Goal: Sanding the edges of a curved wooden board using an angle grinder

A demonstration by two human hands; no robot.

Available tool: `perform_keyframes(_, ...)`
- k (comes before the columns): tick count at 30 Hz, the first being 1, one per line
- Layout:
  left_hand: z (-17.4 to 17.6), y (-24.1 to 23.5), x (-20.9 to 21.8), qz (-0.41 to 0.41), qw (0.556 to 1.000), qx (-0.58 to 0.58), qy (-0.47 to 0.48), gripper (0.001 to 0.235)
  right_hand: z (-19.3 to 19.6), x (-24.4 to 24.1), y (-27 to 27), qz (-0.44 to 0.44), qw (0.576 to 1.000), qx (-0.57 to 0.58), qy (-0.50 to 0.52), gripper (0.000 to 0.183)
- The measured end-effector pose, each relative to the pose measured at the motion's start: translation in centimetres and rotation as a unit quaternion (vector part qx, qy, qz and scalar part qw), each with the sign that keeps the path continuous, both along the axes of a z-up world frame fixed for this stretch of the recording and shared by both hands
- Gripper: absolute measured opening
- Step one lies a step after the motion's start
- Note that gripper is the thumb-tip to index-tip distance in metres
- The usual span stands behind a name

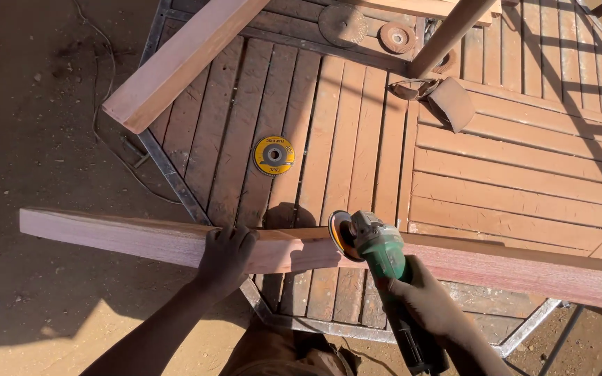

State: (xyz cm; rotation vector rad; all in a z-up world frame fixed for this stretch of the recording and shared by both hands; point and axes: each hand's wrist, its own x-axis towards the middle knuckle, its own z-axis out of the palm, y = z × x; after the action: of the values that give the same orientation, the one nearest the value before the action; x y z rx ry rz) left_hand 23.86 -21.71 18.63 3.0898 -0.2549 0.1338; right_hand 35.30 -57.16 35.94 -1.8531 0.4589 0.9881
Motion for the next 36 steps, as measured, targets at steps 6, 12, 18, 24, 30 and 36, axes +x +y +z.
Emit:
perform_keyframes(6,0.1,0.2,1.0,0.004,0.999,-0.052,0.000,0.083,-1.1,1.7,6.8,0.139,0.980,-0.139,-0.015,0.041)
perform_keyframes(12,0.3,0.4,1.9,0.004,0.997,-0.082,-0.009,0.080,0.7,2.2,10.7,0.250,0.945,-0.210,0.018,0.050)
perform_keyframes(18,0.9,0.2,1.3,0.015,0.998,-0.059,0.021,0.081,2.3,2.7,12.9,0.344,0.906,-0.245,0.022,0.050)
perform_keyframes(24,0.3,-0.1,0.2,0.023,0.998,-0.057,0.007,0.084,0.1,2.9,10.1,0.383,0.885,-0.263,-0.026,0.055)
perform_keyframes(30,0.3,-0.1,-0.3,0.025,0.999,-0.041,-0.022,0.077,-2.7,3.4,3.5,0.379,0.848,-0.361,-0.086,0.059)
perform_keyframes(36,-0.3,0.0,-0.2,0.020,0.999,-0.026,-0.009,0.081,1.8,4.8,-1.2,0.325,0.819,-0.461,-0.101,0.051)
